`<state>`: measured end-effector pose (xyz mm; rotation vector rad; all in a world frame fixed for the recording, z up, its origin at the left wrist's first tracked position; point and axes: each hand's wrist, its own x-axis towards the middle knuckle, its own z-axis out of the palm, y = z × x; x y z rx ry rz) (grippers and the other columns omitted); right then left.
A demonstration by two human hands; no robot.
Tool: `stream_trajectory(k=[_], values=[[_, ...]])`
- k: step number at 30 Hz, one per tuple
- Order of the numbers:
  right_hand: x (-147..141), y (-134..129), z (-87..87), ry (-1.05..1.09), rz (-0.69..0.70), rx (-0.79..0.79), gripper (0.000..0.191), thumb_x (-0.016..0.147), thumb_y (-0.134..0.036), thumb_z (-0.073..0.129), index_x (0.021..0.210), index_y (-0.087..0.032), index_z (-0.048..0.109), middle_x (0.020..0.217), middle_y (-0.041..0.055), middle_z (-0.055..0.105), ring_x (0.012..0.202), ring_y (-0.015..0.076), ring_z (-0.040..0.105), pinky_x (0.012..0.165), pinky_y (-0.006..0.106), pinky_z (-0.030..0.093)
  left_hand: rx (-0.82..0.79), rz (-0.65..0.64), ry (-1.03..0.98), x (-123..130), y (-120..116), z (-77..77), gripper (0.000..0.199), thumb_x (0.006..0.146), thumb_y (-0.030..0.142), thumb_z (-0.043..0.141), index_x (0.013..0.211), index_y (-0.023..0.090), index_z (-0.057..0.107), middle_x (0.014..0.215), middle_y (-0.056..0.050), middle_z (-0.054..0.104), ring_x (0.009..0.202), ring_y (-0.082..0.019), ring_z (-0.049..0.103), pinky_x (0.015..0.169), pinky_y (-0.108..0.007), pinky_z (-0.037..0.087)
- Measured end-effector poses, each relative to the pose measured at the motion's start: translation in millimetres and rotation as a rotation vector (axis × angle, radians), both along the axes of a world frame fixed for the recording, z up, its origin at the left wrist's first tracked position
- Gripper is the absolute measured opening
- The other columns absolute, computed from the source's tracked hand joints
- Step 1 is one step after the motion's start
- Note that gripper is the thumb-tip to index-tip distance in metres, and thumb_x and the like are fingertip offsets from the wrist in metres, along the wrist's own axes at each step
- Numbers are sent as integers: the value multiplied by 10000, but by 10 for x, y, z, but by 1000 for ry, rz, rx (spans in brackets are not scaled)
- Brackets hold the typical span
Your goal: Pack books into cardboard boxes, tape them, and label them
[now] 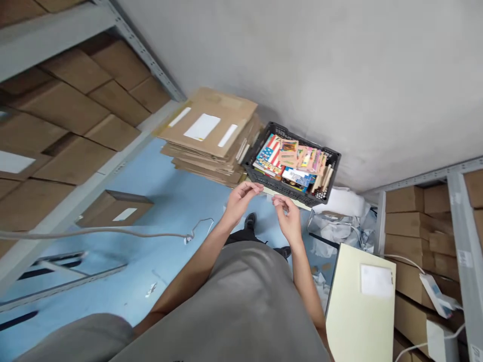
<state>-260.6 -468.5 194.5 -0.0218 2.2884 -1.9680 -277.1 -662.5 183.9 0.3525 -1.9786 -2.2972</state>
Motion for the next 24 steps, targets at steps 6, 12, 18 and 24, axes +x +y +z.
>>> stream_trajectory(k=[6, 12, 18, 24], values=[[-932, -1472, -294, -61, 167, -25, 572, 939, -728, 768, 1230, -236, 777, 1156, 123, 886, 1038, 287, 860, 1009, 458, 697, 55, 138, -88, -123, -1275, -141, 219, 922, 465, 790, 974, 266, 715, 1170, -84, 850, 1163, -267, 816, 1102, -471, 646], [-1480, -2388, -508, -298, 50, 128, 579, 883, -791, 802, 958, -225, 708, 868, 92, 835, 832, 271, 825, 745, 367, 659, 212, 307, -119, -234, -2090, -277, 314, 801, 493, 874, 960, 242, 774, 1102, -86, 866, 1086, -272, 818, 1057, -440, 636], [-1394, -2610, -238, -136, -13, 122, 648, 875, -891, 715, 738, -287, 527, 665, 9, 711, 624, 209, 701, 630, 319, 543, 384, 393, -217, -333, -2358, -407, 483, 695, 520, 974, 1037, 232, 791, 1165, -101, 857, 1005, -240, 817, 957, -377, 625], [-1111, -2530, 305, 77, -61, 310, 574, 974, -793, 677, 744, -275, 587, 636, -20, 665, 606, 182, 623, 636, 308, 469, 577, 400, -255, -547, -2374, -442, 533, 673, 575, 1013, 937, 214, 725, 958, -69, 823, 968, -240, 828, 999, -399, 637]])
